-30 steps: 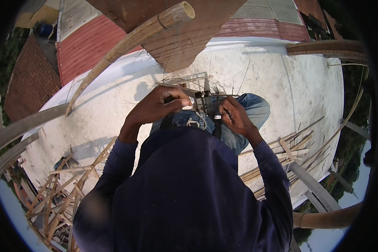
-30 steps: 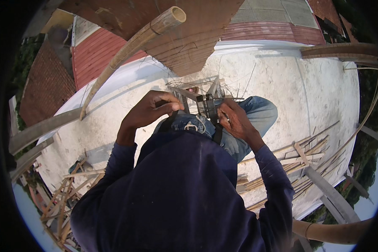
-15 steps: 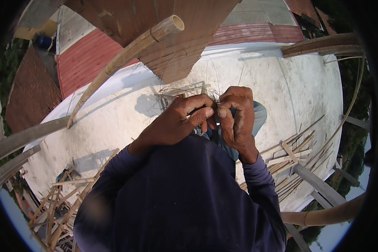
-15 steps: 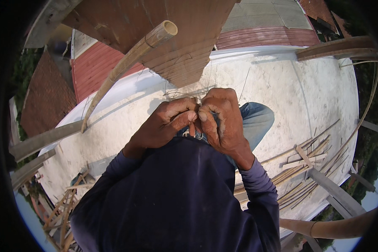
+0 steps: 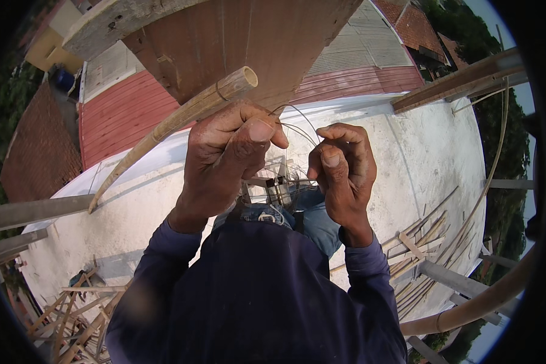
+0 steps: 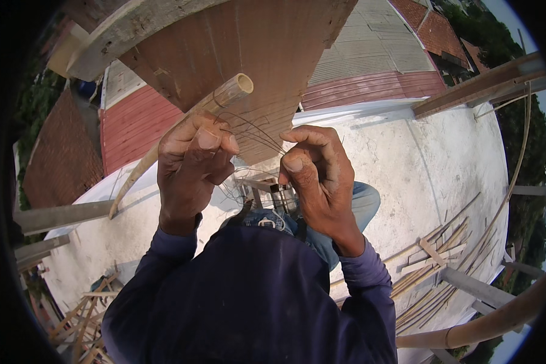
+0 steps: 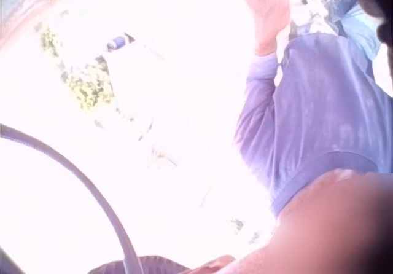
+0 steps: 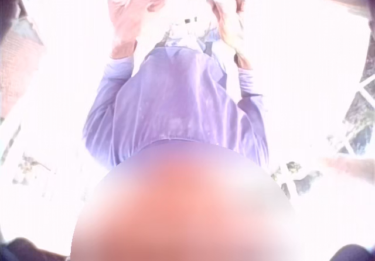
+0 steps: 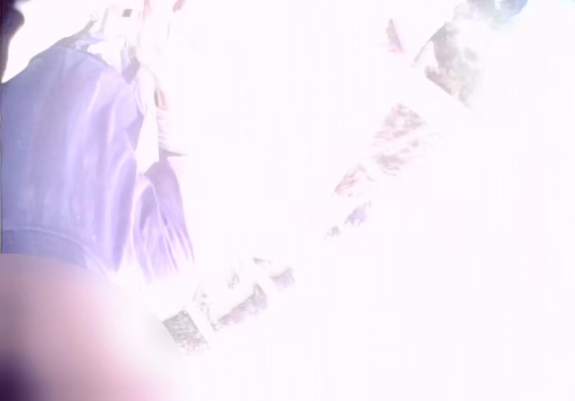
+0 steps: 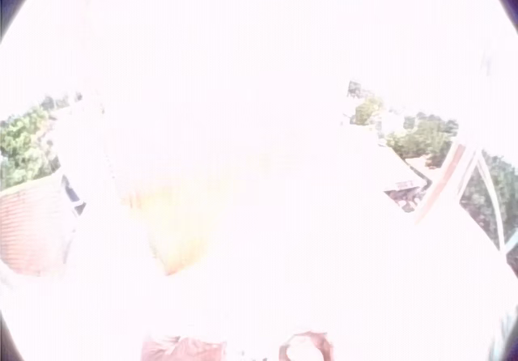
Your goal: The person secures bamboo poles to a wooden frame using wire and pliers. They wrap wire around the pole and frame, twist it with pliers, and repeat the process at multiple points to fasten the structure.
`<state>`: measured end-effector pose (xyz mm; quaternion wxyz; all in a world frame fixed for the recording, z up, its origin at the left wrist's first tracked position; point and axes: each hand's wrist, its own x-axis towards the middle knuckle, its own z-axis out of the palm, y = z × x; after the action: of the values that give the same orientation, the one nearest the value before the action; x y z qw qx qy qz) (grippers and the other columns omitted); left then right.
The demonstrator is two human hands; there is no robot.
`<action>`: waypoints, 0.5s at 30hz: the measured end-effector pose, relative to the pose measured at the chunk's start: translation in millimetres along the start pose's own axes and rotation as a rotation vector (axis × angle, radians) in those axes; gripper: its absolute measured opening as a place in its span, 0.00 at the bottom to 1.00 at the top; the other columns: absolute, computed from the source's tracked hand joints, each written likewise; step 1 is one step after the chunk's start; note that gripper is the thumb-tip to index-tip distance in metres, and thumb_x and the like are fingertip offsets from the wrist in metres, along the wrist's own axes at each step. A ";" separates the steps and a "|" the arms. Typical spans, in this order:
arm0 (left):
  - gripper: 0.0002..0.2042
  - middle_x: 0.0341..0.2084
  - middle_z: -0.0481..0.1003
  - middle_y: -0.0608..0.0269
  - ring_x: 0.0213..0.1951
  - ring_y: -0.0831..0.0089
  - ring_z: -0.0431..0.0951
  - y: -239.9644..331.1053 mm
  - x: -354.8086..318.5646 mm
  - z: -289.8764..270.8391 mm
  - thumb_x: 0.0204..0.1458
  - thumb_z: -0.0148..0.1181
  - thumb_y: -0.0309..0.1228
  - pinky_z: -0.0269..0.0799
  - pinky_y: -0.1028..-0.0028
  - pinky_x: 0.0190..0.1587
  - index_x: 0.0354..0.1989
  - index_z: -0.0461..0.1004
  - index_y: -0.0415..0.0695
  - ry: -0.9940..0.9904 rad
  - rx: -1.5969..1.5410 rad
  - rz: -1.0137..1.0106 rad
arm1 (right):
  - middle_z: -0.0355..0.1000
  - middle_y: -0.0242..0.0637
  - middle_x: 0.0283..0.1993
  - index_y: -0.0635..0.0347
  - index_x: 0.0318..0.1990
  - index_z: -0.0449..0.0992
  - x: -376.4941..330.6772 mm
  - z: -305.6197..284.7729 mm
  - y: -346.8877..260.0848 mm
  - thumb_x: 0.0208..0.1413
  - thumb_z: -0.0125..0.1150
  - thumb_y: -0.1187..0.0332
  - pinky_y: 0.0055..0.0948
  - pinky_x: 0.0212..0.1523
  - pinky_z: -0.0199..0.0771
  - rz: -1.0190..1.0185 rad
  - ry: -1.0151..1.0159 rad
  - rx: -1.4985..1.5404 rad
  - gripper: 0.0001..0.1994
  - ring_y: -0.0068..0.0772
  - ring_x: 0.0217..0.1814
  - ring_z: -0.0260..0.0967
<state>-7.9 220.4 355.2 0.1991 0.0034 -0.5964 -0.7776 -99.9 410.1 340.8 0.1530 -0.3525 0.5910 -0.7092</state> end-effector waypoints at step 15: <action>0.28 0.32 0.78 0.59 0.36 0.75 0.76 -21.4 22.8 -79.8 0.65 0.58 0.56 0.72 0.73 0.40 0.46 0.78 0.37 -0.342 0.411 -0.372 | 0.73 0.31 0.35 0.46 0.52 0.83 29.9 -73.0 -9.6 0.55 0.69 0.71 0.38 0.43 0.69 -0.350 -0.192 -1.362 0.16 0.32 0.39 0.71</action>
<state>-16.1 143.8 317.6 -0.0545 0.0219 -0.7547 -0.6534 -168.9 447.0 355.5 -0.1664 -0.5207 0.8216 -0.1618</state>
